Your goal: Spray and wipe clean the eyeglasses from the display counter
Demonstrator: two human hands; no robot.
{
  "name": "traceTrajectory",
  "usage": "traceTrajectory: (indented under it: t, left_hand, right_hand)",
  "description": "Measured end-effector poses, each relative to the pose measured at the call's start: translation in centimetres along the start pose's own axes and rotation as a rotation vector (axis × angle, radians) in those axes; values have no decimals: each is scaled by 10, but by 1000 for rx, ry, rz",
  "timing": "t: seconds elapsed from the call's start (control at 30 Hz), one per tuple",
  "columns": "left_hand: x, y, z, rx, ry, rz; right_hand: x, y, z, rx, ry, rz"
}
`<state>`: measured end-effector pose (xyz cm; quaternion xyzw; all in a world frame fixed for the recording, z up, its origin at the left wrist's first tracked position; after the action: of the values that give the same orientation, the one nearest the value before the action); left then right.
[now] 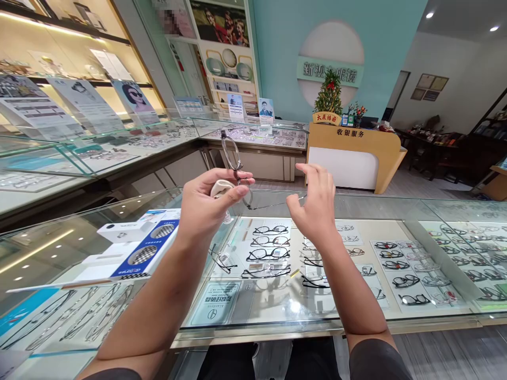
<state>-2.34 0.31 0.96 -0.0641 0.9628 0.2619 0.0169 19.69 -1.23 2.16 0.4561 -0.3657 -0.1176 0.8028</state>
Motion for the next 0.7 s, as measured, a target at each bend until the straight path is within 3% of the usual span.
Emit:
traceTrajectory:
  t: [0.1,0.3,0.4,0.5,0.7]
  left_hand:
    - [1,2,1,-5,7,0]
    - [-10,0,-3,-74,80,137]
    - [-15,-1,-1,-38,97,191]
    - [-17,-2,2,24,82,247]
    - [-15,2,9,86,66,269]
  right_hand:
    - [-1,0,-1,-20,-1,58]
    - [-4,0,10,37,157,199]
    - [-11,-1,16,90,265,299]
    - [-18,-2,18,110,332,313]
    - [-28,-2,14,26,447,355]
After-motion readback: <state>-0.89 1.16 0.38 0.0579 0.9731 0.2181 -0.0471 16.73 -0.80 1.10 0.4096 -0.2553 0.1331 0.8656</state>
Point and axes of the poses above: each hand's wrist, its own y-axis towards the middle knuckle, its own x-axis out of the back of the hand, z = x × y, the point moved 3 cm from there along y, towards the middle knuckle, and after that the axes turned 7 degrees about x, right-handed, at the moved point
